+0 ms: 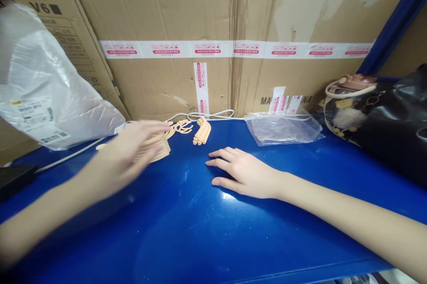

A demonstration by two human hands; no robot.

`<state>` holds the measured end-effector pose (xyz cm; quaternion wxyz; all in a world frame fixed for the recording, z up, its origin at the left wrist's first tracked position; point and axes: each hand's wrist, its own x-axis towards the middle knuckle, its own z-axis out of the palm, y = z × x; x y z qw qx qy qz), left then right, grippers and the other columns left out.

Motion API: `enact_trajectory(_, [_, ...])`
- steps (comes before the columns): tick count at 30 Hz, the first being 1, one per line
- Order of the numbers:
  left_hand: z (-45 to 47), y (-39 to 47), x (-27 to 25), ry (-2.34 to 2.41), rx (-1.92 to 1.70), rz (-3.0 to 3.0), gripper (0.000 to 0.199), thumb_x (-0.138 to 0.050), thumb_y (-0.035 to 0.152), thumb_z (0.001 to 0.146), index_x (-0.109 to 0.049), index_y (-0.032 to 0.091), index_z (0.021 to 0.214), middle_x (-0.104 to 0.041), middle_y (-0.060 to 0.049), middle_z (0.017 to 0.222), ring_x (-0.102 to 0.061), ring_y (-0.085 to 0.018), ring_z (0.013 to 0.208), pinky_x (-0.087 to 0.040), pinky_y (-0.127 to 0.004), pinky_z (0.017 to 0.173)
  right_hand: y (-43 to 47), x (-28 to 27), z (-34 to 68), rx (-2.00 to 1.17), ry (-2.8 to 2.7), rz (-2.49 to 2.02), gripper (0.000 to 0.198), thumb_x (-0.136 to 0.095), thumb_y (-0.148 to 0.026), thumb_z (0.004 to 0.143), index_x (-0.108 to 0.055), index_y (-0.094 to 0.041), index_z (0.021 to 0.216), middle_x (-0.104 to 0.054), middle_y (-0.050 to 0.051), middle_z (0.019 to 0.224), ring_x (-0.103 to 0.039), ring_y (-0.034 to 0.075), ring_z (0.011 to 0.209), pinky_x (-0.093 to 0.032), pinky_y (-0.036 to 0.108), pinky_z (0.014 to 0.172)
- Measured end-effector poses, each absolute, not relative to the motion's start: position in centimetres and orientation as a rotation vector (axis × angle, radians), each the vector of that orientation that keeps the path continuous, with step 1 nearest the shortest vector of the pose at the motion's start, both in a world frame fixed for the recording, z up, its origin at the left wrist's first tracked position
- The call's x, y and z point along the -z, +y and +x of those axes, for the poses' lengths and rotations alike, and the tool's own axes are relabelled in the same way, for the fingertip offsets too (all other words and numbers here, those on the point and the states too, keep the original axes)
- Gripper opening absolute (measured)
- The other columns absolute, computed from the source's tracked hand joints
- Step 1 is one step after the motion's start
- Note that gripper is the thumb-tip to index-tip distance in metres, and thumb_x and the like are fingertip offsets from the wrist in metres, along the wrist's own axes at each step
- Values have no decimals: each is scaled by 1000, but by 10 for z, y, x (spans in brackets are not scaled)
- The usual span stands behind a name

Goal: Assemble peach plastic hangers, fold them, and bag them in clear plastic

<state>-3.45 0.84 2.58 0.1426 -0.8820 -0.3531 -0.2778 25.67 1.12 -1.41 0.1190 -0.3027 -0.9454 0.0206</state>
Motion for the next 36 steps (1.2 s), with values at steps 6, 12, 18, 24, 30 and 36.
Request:
enact_trajectory(6, [-13,-2,16,-1073,393,-2914,45,-38,36,101,-40,18,142,-45,-9,146,-43,-21,133,-38,-38,110,11,14,256,-61,-2759,-895,48,-41,-48,97,-53,-19,135,-52,12,138,-49,25,123,-40,43,105])
enact_trajectory(12, [-18,-1,17,-1177,268,-2931,49,-35,43,101,-41,19,143,-43,-8,149,-42,-24,135,-36,-41,112,11,12,255,-147,-2724,-904,47,-46,-48,95,-55,-21,132,-52,10,137,-49,25,124,-37,43,106])
enact_trajectory(18, [-15,-1,14,-1165,239,-2931,49,-35,41,101,-43,16,142,-43,-9,148,-42,-26,135,-35,-43,112,31,4,247,-542,-2410,-1093,34,-50,-43,94,-63,-19,115,-67,6,114,-61,19,106,-45,35,96])
enact_trajectory(24, [-17,-1,15,-1146,256,-2928,48,-34,40,101,-42,16,143,-44,-10,148,-43,-25,134,-35,-42,112,106,-3,227,-483,-2074,-1531,38,-54,-44,90,-53,-14,115,-71,8,90,-65,17,72,-49,29,66])
enact_trajectory(30, [-18,0,14,-1128,275,-2932,48,-35,40,101,-42,17,142,-44,-11,147,-44,-26,134,-37,-43,110,153,-4,199,-530,-1985,-1722,62,-61,-61,80,-49,-10,113,-70,6,73,-59,14,48,-42,25,46])
enact_trajectory(36, [-18,-2,12,-1149,221,-2927,48,-34,40,101,-41,17,143,-43,-10,148,-42,-25,135,-35,-41,112,154,-3,188,-635,-2010,-1721,45,-66,-50,80,-51,-13,102,-70,3,68,-57,10,45,-41,20,43])
